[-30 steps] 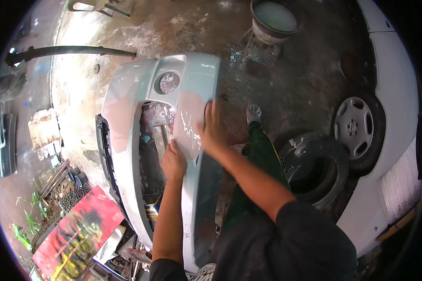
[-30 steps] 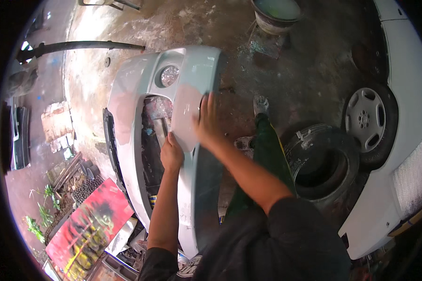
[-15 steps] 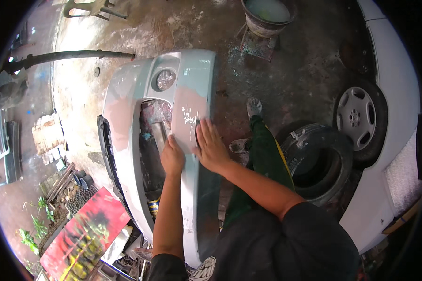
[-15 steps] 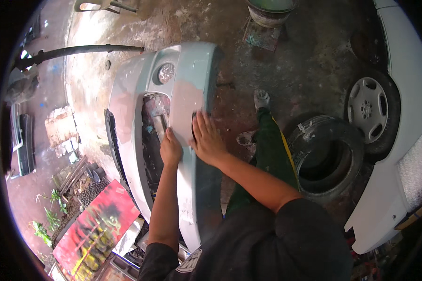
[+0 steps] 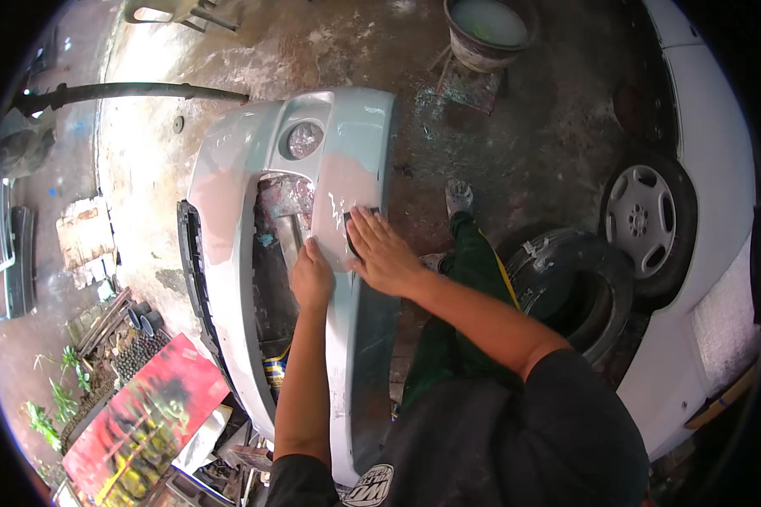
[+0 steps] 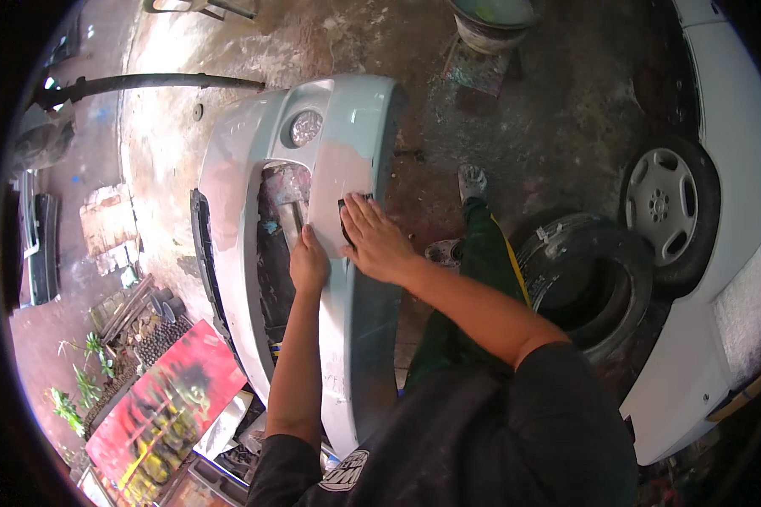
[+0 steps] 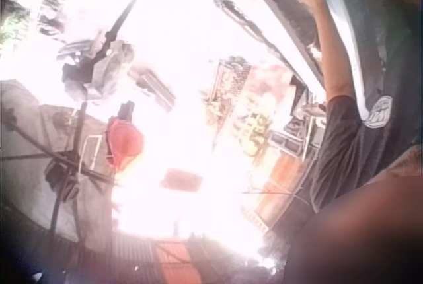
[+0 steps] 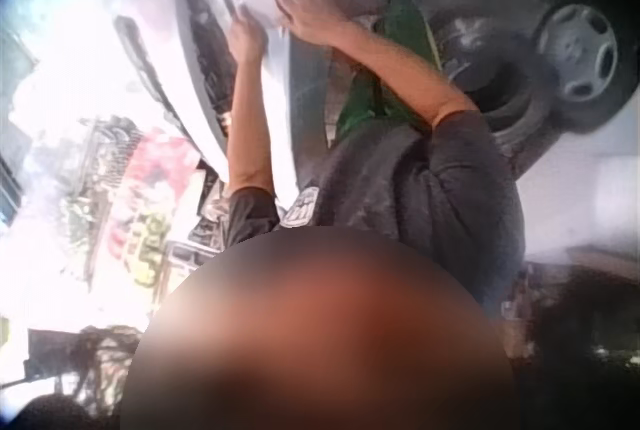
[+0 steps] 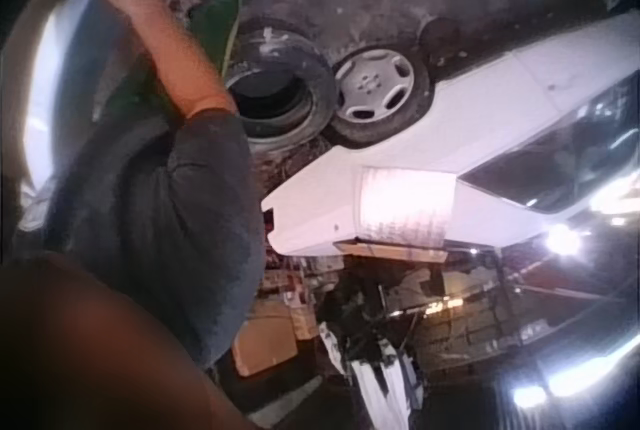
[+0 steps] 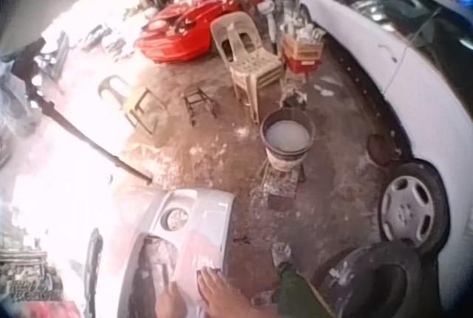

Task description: The recorder is sanding a car bumper with sandpaper and water.

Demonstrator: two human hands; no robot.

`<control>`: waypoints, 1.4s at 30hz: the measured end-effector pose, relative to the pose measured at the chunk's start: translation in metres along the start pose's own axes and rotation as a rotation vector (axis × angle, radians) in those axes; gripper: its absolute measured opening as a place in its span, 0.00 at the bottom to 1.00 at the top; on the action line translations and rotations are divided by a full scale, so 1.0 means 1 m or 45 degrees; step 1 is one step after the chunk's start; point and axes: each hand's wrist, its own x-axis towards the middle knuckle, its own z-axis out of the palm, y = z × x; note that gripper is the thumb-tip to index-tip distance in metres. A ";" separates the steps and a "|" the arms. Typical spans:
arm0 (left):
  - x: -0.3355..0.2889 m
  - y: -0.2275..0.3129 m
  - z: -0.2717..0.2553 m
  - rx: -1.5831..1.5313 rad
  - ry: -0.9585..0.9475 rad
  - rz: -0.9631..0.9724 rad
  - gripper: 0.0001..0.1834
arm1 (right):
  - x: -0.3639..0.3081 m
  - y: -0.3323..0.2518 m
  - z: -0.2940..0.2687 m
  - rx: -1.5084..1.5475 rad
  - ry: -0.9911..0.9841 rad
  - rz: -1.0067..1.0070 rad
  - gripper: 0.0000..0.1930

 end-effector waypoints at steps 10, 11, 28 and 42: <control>-0.002 0.015 0.003 0.027 0.026 0.038 0.35 | 0.110 0.073 0.012 -0.274 0.105 0.286 0.41; -0.001 0.006 0.001 0.059 0.027 0.004 0.35 | 0.081 0.033 0.019 -0.246 0.009 0.191 0.40; -0.004 0.011 0.000 0.038 0.027 0.007 0.34 | 0.106 0.071 0.004 -0.160 0.023 0.521 0.43; -0.006 0.020 -0.007 0.017 -0.050 -0.053 0.36 | -0.005 -0.029 0.000 -0.079 -0.035 0.086 0.40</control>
